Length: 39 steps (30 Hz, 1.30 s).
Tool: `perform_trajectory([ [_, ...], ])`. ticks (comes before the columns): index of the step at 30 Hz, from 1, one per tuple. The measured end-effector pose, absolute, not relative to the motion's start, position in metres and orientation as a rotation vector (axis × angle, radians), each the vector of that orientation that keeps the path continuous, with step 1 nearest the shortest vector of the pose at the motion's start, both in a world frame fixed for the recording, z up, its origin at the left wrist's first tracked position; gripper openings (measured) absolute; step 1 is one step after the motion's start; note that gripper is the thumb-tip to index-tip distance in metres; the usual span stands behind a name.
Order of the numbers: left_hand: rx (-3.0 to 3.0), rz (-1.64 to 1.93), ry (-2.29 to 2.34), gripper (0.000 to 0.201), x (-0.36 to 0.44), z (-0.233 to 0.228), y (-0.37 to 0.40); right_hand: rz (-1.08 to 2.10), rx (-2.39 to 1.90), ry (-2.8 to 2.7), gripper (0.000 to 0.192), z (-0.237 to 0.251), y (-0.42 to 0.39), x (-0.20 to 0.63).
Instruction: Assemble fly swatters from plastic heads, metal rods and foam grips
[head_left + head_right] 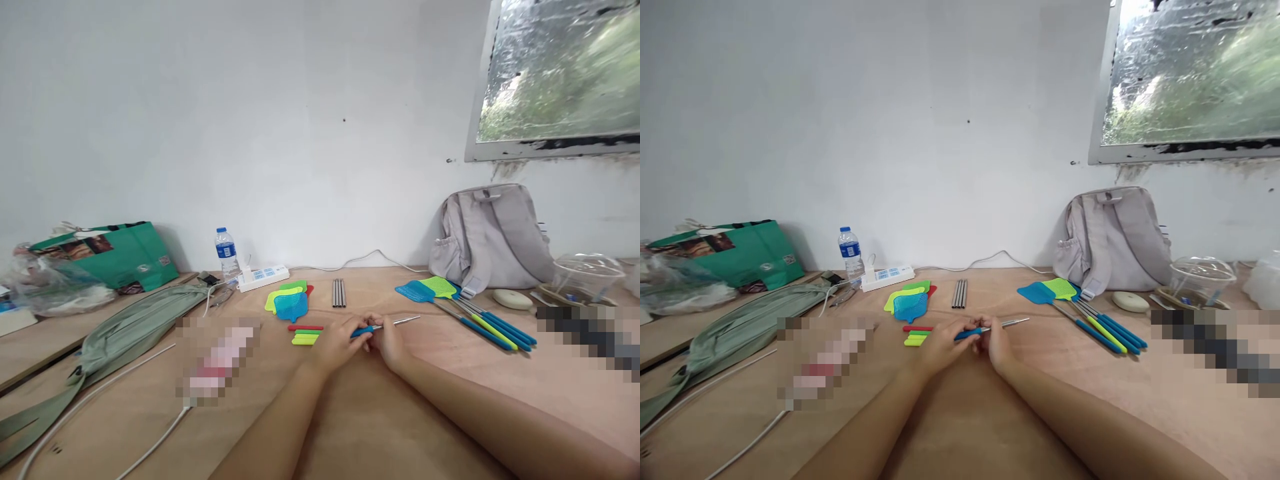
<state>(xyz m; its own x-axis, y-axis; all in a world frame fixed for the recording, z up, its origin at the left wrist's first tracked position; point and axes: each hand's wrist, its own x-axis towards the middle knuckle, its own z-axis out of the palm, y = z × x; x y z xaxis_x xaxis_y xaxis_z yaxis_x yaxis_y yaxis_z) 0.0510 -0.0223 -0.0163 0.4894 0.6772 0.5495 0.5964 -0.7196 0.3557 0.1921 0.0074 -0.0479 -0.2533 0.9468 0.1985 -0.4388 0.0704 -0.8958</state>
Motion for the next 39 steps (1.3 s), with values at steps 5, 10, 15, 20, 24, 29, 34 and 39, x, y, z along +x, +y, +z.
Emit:
perform_trajectory([
  [5,2.646,1.097,1.132,0.018,0.064,-0.02,-0.032,1.444,-0.67,-1.05,0.018,-0.054,-0.005,0.185],
  [10,2.705,1.012,1.188,0.02,0.066,-0.018,-0.036,1.53,-0.651,-1.055,0.018,-0.057,-0.004,0.187],
  [15,2.574,0.764,1.541,0.028,0.079,-0.01,-0.038,1.689,-0.637,-0.783,0.005,-0.054,0.021,0.192],
  [20,2.59,0.586,1.651,0.024,0.083,-0.007,-0.042,1.507,-0.57,-0.563,0.021,-0.049,0.039,0.216],
  [24,2.628,0.594,1.615,0.022,0.078,-0.008,-0.041,1.393,-0.545,-0.446,0.031,-0.049,0.04,0.23],
  [29,2.649,0.615,1.551,0.022,0.085,-0.012,-0.044,1.292,-0.547,-0.365,0.031,-0.053,0.04,0.231],
  [34,2.727,0.525,1.572,0.021,0.099,-0.016,-0.051,1.212,-0.565,-0.301,0.025,-0.053,0.042,0.233],
  [39,2.777,0.448,1.663,0.019,0.104,-0.02,-0.055,1.259,-0.555,-0.272,0.025,-0.051,0.036,0.229],
])
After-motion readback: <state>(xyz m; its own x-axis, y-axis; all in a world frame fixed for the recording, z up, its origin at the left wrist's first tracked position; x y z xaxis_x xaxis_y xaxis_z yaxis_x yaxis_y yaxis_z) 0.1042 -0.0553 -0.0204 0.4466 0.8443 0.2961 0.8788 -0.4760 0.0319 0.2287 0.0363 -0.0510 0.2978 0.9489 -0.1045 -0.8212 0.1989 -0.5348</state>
